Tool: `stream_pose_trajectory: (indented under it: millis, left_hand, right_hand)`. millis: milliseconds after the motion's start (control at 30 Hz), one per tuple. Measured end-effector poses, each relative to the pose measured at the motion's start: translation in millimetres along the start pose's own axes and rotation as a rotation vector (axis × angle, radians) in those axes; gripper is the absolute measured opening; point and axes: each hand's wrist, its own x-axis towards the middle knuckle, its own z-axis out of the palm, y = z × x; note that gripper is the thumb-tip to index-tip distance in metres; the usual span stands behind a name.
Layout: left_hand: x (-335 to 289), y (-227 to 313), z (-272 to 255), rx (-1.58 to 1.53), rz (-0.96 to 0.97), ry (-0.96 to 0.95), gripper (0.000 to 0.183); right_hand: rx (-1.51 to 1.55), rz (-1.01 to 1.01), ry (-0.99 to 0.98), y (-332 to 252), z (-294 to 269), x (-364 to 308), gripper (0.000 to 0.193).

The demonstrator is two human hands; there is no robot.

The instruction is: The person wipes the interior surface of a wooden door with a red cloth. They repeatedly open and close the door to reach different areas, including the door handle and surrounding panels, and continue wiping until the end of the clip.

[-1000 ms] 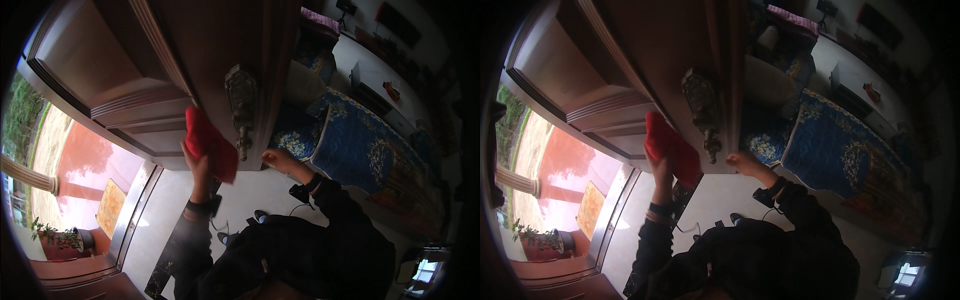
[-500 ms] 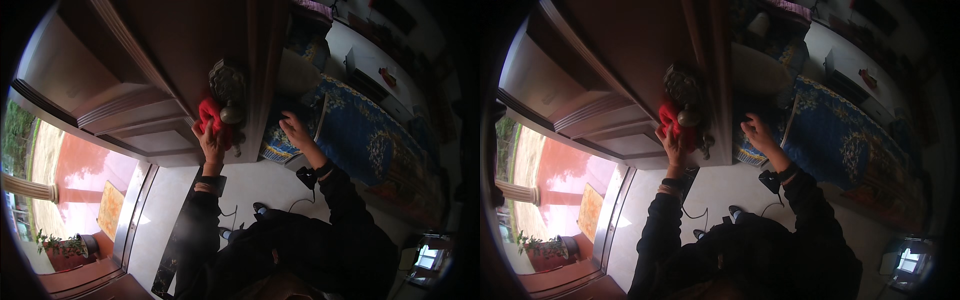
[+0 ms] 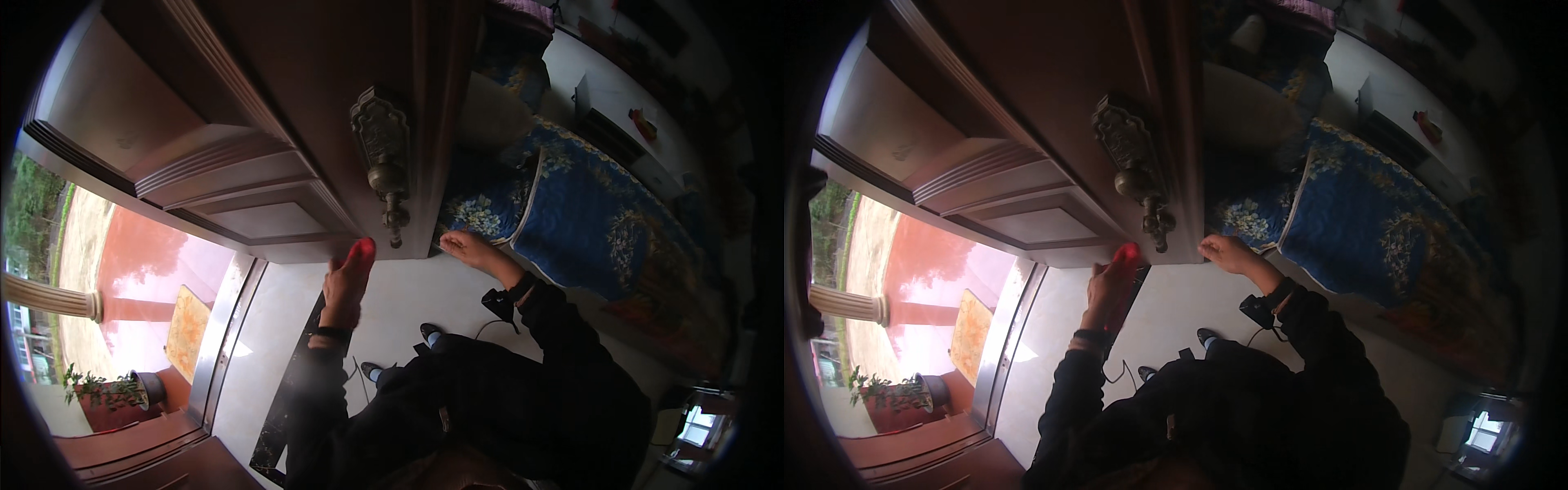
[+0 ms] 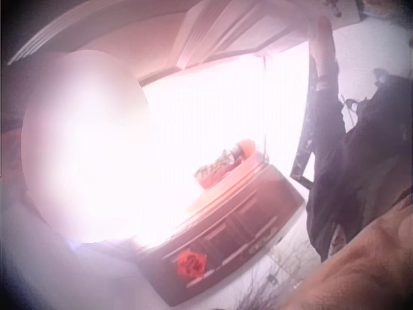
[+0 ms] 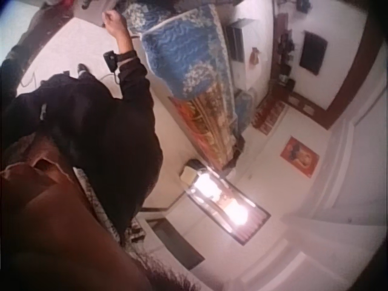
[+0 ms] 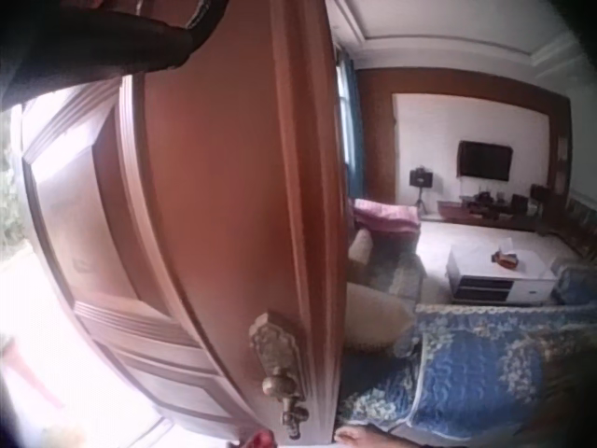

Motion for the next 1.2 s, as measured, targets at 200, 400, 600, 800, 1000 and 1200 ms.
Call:
stream_pose_trajectory:
  millis: [200, 400, 600, 800, 1000, 1200]
  left_hand:
    - [-34.5, 24.3, 42.5, -1.162, 0.007, -0.139, 0.046]
    - [-33.7, 51.7, 19.7, -0.261, 0.358, 0.217, 0.040]
    - [5.7, 47.3, -18.6, -0.791, 0.352, 0.247, 0.037]
    - [40.7, 88.5, -1.8, -0.436, 0.369, 0.284, 0.051]
    - [55.1, 117.1, 15.6, -0.238, 0.060, 0.032, 0.043]
    - [46.4, 133.7, 5.8, -0.100, 0.020, 0.111, 0.040]
  right_hand:
    - [0.358, 0.007, -0.335, -35.1, 60.8, -23.9, 0.066]
    - [0.692, -0.083, 0.124, -67.2, 54.6, -31.4, 0.067]
    - [0.203, -0.579, 0.131, -69.7, 4.8, -14.1, 0.063]
    - [0.036, -0.134, -0.014, -3.7, 7.2, 23.7, 0.061]
    - [0.282, -0.084, 0.378, -2.3, -34.9, -23.3, 0.067]
    - [0.570, -0.569, 0.514, -98.9, -103.7, 23.7, 0.078]
